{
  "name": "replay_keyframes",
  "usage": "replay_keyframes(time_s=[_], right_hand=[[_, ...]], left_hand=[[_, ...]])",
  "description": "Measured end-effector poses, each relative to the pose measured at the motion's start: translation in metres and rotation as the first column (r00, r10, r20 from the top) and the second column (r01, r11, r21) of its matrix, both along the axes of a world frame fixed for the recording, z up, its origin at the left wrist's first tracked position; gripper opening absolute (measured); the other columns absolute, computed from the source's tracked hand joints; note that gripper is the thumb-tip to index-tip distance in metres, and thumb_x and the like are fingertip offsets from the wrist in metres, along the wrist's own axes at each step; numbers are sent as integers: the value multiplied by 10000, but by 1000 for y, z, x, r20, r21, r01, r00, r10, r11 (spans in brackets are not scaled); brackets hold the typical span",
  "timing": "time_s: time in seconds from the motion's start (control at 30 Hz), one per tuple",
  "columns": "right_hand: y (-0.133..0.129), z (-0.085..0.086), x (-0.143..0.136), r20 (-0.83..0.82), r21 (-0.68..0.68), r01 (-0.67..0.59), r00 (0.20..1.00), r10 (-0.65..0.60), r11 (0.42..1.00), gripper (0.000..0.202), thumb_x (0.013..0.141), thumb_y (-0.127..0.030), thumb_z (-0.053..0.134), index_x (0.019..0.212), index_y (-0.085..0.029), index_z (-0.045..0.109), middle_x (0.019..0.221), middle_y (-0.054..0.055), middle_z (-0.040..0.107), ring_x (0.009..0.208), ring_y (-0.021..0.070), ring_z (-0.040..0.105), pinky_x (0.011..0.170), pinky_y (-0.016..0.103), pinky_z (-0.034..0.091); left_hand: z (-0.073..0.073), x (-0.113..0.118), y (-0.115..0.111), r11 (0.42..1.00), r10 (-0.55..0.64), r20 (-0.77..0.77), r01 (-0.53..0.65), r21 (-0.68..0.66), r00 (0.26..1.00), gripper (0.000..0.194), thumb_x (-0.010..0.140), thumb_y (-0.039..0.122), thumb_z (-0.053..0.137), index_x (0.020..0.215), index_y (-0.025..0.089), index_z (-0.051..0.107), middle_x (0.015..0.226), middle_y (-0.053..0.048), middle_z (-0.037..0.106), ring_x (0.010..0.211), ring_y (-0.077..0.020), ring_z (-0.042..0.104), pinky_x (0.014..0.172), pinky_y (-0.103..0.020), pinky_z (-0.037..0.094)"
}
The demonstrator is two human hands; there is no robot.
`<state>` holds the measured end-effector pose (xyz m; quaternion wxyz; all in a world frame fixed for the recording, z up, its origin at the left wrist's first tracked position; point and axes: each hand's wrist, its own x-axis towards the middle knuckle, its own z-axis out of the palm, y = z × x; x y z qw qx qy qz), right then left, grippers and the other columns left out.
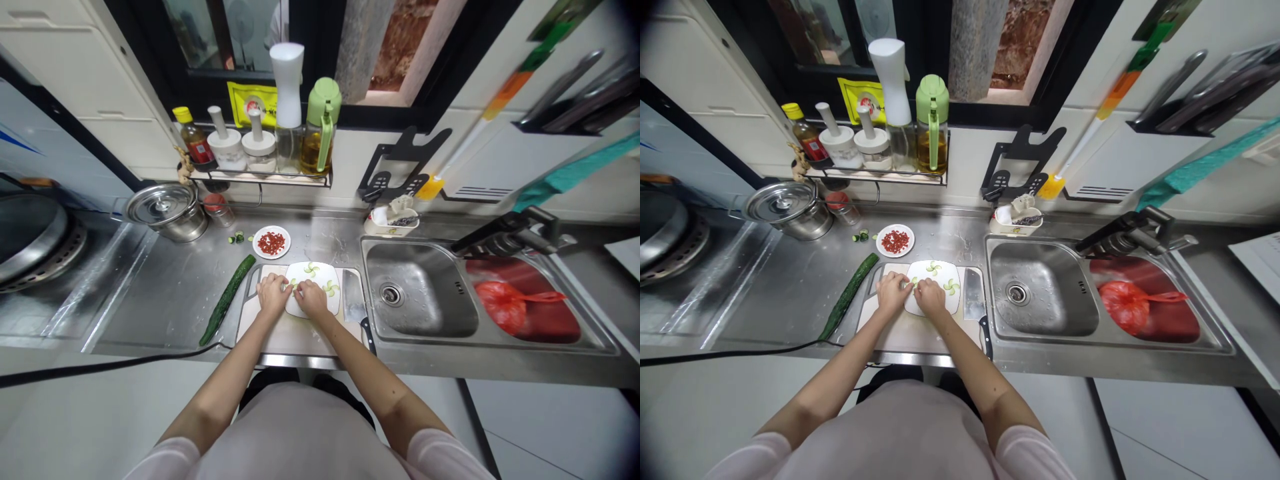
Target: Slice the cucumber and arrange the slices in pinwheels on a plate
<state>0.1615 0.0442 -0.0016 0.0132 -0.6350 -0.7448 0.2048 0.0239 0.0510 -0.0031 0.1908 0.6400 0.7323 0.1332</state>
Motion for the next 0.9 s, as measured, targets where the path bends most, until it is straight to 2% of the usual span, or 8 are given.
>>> replay_keyframes(time_s=[0.6, 0.9], right_hand=[[-2, -4, -14, -2, 12, 143, 990, -143, 990, 274, 974, -344, 398, 980, -190, 626, 1019, 62, 634, 937, 174, 551, 698, 253, 352], [-9, 1, -5, -53, -23, 85, 995, -86, 996, 250, 938, -330, 447, 1119, -237, 593, 1081, 39, 615, 980, 183, 533, 725, 264, 369]], left_hand=[[-4, -1, 3, 1000, -15, -25, 16, 15, 1000, 185, 814, 416, 633, 901, 265, 695, 1003, -57, 607, 1044, -259, 518, 879, -378, 336], [0, -2, 6, 1000, -18, -2, 18, 11, 1000, 192, 820, 418, 634, 935, 276, 693, 1016, -54, 607, 1045, -255, 522, 876, -373, 343]])
